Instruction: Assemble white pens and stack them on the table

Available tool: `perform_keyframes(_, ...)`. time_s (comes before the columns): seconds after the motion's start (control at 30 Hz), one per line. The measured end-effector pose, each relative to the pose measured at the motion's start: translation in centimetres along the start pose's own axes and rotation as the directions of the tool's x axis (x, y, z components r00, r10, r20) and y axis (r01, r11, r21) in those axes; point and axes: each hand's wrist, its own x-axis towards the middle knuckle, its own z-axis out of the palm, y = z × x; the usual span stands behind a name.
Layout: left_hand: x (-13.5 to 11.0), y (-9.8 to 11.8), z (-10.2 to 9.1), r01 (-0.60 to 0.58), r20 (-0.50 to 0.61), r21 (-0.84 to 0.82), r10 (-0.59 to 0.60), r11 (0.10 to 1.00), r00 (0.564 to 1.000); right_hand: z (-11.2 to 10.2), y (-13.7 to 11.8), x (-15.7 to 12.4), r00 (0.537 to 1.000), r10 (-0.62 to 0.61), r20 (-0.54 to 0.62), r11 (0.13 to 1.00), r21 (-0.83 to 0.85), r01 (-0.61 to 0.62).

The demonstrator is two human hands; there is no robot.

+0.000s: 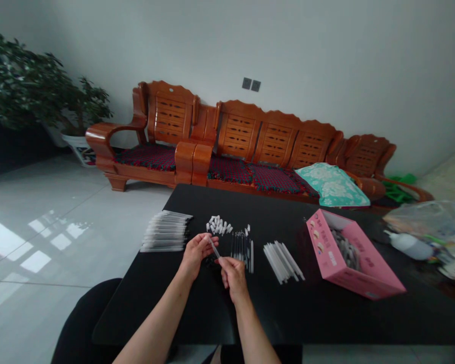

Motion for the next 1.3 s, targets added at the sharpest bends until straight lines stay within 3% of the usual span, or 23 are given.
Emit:
perform_keyframes(0.3, -0.6, -0.6, 0.6, -0.05, 0.017, 0.163, 0.048, 0.985, 0.999, 0.1, 0.2, 0.1, 1.0, 0.005, -0.009, 1.0, 0.008, -0.005)
perform_keyframes(0.5, -0.7, -0.8, 1.0, -0.176, -0.06, 0.314, 0.205, 0.933, 0.977, 0.0, 0.4, 0.1, 1.0, 0.006, -0.028, 1.0, 0.014, -0.006)
perform_keyframes(0.73, -0.6, -1.1, 1.4, -0.279, 0.031, 0.373, 0.288, 0.885, 0.957, -0.3, 1.0, 0.2, 0.999, 0.029, -0.035, 0.997, 0.072, -0.027)
perform_keyframes(1.07, -0.6, -1.2, 1.9, -0.286, 0.095, 0.353, 0.27, 0.891, 0.958, -0.8, 0.3, 0.2, 0.995, 0.091, 0.028, 0.97, 0.222, -0.095)
perform_keyframes(1.17, -0.5, -1.3, 2.0, -0.275, 0.105, 0.355, 0.254, 0.894, 0.962, -0.6, -0.4, 0.1, 0.994, 0.108, 0.001, 0.972, 0.208, -0.106)
perform_keyframes(1.3, -0.5, -1.1, 2.2, -0.184, 0.109, 0.228, 0.163, 0.956, 0.981, -0.2, -2.0, 0.6, 0.998, 0.054, -0.043, 0.992, 0.116, -0.049)
